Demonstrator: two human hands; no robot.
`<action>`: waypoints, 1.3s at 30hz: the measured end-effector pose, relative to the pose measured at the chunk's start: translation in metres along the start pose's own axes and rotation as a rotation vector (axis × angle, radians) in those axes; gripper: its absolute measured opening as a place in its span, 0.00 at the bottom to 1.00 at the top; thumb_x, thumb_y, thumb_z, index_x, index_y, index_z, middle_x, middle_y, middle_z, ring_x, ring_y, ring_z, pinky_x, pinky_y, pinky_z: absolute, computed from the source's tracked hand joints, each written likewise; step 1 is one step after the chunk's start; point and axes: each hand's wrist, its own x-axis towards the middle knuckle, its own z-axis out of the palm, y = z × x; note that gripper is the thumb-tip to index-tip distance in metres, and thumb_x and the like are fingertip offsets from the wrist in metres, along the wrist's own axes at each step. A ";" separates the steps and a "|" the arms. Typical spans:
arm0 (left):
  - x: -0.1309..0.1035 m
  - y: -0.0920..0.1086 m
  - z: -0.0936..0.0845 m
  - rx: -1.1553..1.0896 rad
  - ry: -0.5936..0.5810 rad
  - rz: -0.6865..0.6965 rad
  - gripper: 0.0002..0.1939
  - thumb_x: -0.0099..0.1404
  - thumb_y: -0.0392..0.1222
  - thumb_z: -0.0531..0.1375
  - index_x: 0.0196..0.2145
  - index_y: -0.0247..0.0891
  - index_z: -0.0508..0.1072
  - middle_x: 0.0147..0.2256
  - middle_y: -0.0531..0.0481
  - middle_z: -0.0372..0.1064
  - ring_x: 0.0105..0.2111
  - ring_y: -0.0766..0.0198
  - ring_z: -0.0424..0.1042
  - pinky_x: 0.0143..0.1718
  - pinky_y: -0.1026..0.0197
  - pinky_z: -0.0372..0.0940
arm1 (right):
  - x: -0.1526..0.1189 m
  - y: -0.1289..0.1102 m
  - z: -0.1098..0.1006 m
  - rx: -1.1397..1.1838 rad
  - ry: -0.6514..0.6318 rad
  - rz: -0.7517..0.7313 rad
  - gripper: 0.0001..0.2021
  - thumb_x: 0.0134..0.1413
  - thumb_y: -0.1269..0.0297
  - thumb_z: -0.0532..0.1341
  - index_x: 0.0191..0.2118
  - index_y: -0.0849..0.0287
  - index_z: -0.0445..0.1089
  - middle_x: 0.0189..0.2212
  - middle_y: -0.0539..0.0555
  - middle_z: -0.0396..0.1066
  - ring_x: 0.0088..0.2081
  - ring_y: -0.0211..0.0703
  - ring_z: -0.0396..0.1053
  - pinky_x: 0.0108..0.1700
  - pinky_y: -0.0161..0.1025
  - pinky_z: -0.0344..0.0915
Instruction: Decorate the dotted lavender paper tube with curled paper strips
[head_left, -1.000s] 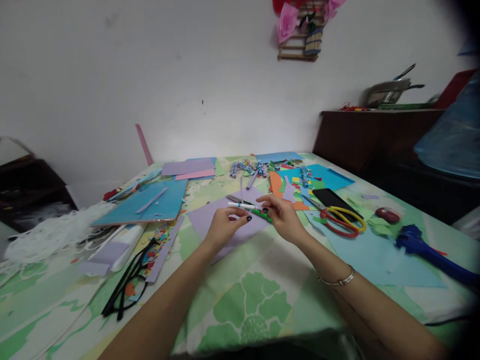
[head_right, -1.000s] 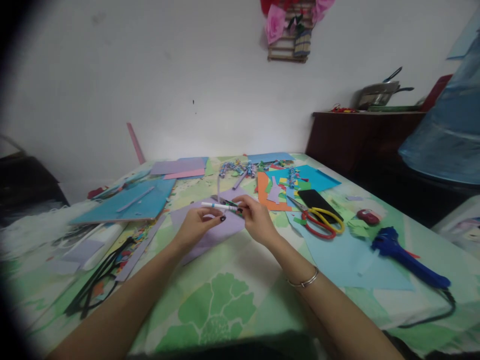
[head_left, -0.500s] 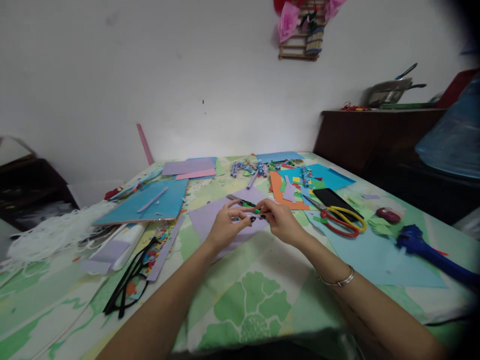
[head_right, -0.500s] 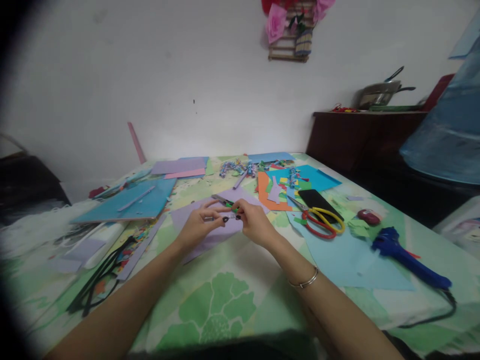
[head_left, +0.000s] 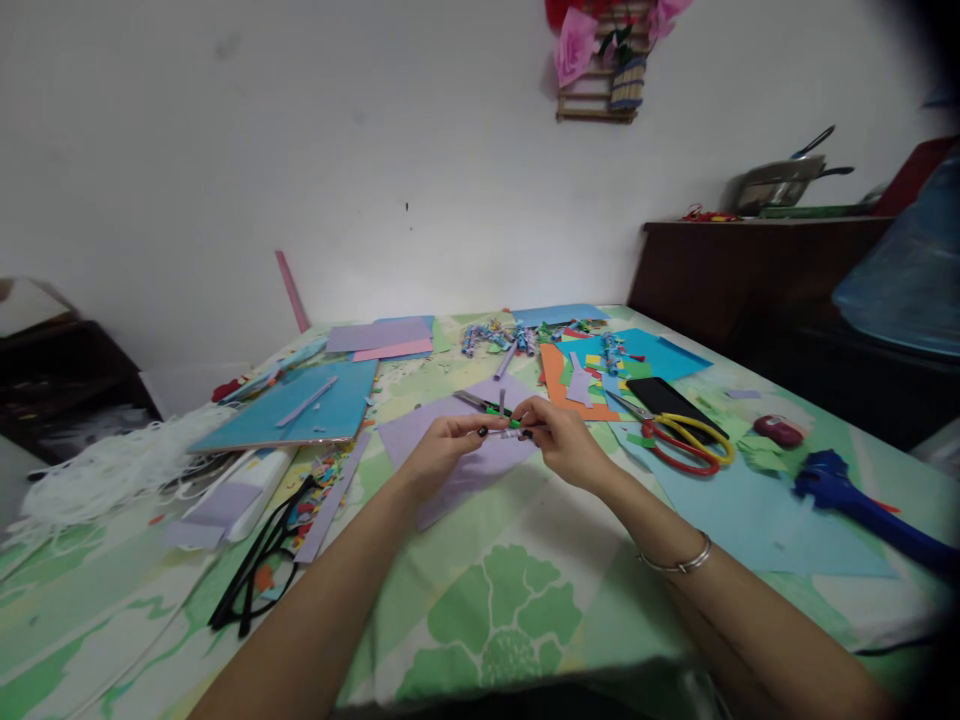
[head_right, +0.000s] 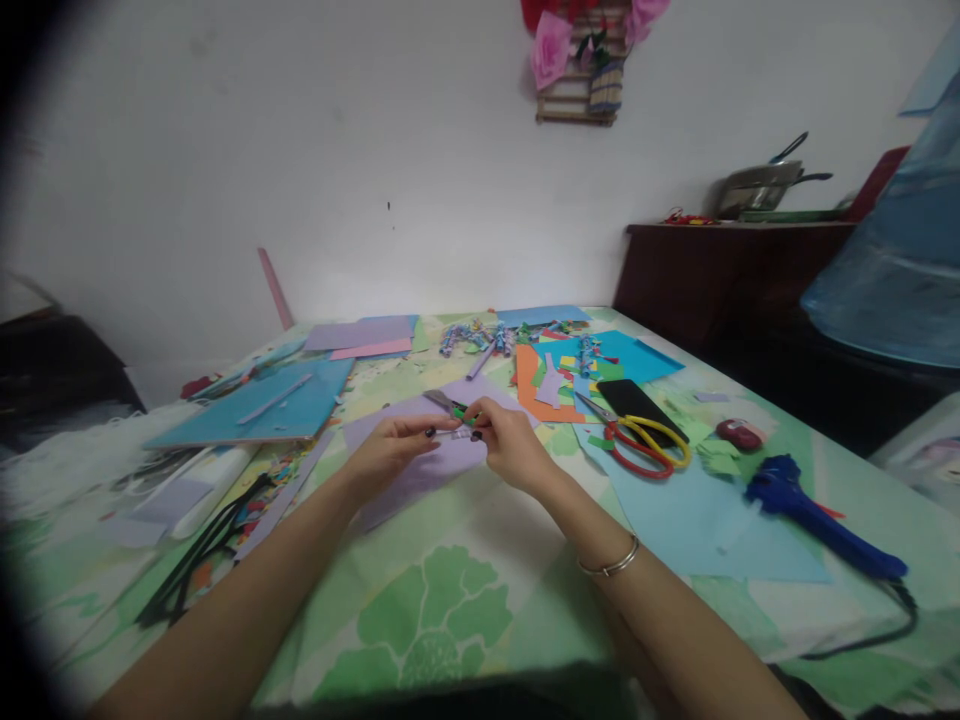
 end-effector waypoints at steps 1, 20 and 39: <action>0.000 0.000 0.000 -0.006 -0.013 -0.009 0.16 0.56 0.42 0.61 0.43 0.39 0.77 0.43 0.46 0.75 0.43 0.56 0.71 0.44 0.57 0.63 | 0.000 0.000 0.000 0.013 0.006 0.001 0.16 0.47 0.82 0.50 0.38 0.57 0.65 0.29 0.52 0.71 0.32 0.41 0.70 0.33 0.35 0.60; 0.000 0.006 0.003 -0.059 0.000 -0.157 0.16 0.43 0.31 0.62 0.34 0.34 0.77 0.29 0.51 0.73 0.29 0.66 0.68 0.31 0.66 0.59 | 0.000 0.000 0.000 -0.044 0.117 -0.098 0.17 0.42 0.84 0.50 0.35 0.58 0.67 0.29 0.51 0.72 0.30 0.39 0.69 0.31 0.33 0.61; 0.001 0.000 0.013 0.025 0.218 0.257 0.07 0.51 0.41 0.67 0.27 0.34 0.78 0.31 0.45 0.74 0.33 0.60 0.71 0.37 0.59 0.65 | -0.002 -0.007 0.001 0.125 0.082 -0.059 0.16 0.42 0.82 0.50 0.33 0.59 0.69 0.26 0.51 0.72 0.28 0.37 0.68 0.30 0.32 0.62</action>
